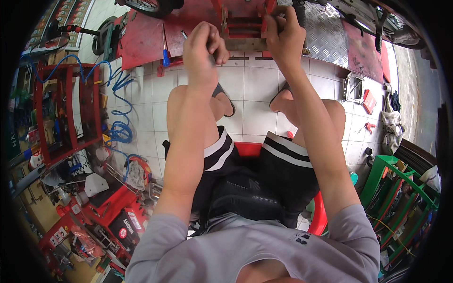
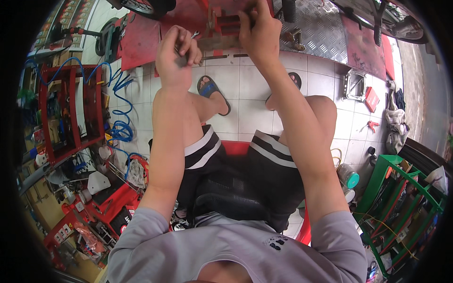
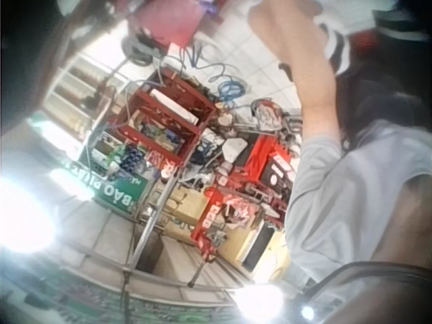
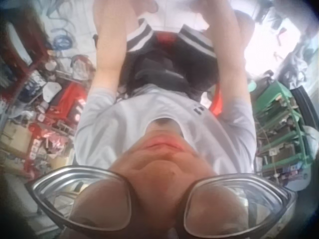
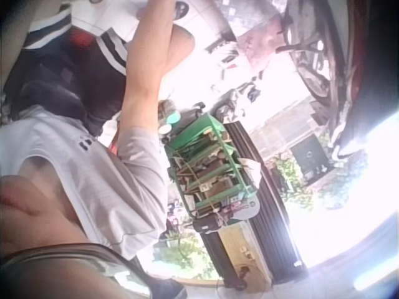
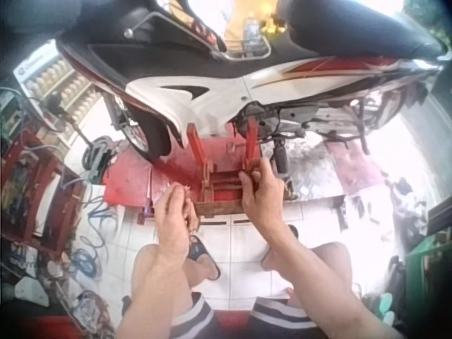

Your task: The person sits on a low stool and works on a bicycle brake assembly held between their legs. They use a screwdriver to tighten screws on the brake caliper and handle various small metal components, including a brake pad and a metal bracket.

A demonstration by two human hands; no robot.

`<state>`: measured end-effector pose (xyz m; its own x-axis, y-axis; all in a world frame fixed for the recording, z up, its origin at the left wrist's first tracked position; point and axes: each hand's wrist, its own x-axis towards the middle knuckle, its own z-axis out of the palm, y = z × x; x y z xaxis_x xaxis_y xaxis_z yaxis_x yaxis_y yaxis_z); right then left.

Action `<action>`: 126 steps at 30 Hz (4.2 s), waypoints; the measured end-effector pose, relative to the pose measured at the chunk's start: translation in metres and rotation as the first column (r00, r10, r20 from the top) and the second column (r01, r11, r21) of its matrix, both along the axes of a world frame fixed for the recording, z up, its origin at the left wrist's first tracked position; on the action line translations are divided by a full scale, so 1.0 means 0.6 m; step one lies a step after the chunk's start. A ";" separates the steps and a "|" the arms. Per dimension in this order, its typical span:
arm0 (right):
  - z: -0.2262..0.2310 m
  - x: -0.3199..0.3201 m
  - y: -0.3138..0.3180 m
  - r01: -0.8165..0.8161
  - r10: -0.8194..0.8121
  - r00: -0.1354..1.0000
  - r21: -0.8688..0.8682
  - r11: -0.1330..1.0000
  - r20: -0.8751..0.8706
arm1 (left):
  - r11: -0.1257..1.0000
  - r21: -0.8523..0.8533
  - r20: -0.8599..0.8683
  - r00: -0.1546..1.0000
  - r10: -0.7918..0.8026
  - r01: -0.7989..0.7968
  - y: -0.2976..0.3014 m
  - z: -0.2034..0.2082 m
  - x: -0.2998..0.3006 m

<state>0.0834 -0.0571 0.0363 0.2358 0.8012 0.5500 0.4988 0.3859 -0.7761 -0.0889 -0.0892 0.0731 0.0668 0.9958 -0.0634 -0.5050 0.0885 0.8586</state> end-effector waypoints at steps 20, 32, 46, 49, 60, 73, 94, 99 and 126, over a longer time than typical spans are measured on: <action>-0.050 0.004 -0.026 0.011 -0.015 0.997 0.053 0.999 0.075 | 0.899 0.338 -0.899 0.378 0.220 0.280 -0.021 -0.041 0.018; -0.038 0.014 -0.027 -0.065 0.054 0.994 -0.127 0.990 -0.093 | 0.935 0.271 -0.902 0.400 0.163 0.228 -0.022 -0.036 0.025; 0.008 0.051 -0.154 -0.416 0.153 0.792 -0.340 0.843 -0.591 | 0.929 0.314 -0.894 0.390 0.219 0.198 -0.053 -0.073 0.024; -0.004 0.039 -0.175 -0.512 0.137 0.666 -0.316 0.799 -0.733 | 0.946 0.276 -0.907 0.371 0.197 0.172 -0.049 -0.074 0.029; -0.045 -0.003 -0.215 -0.666 -0.042 0.366 -0.293 0.686 -0.930 | 0.969 0.227 -0.933 0.308 0.187 0.100 -0.029 -0.076 0.042; -0.069 -0.022 -0.190 -0.752 -0.117 -0.005 -0.073 0.655 -0.993 | 0.997 0.052 -0.845 0.535 0.010 0.065 -0.060 -0.112 0.055; -0.058 -0.014 -0.176 -0.731 -0.154 0.077 -0.161 0.663 -0.985 | 0.859 0.486 -0.815 0.440 0.377 0.163 -0.067 -0.104 0.057; -0.031 -0.010 -0.171 -0.714 -0.088 0.192 -0.200 0.671 -0.977 | 0.981 0.131 -0.864 0.502 0.042 0.143 -0.073 -0.087 0.041; -0.057 -0.016 -0.169 -0.647 -0.108 0.223 -0.230 0.727 -0.969 | 0.923 0.343 -0.796 0.576 0.186 0.176 -0.072 -0.069 0.065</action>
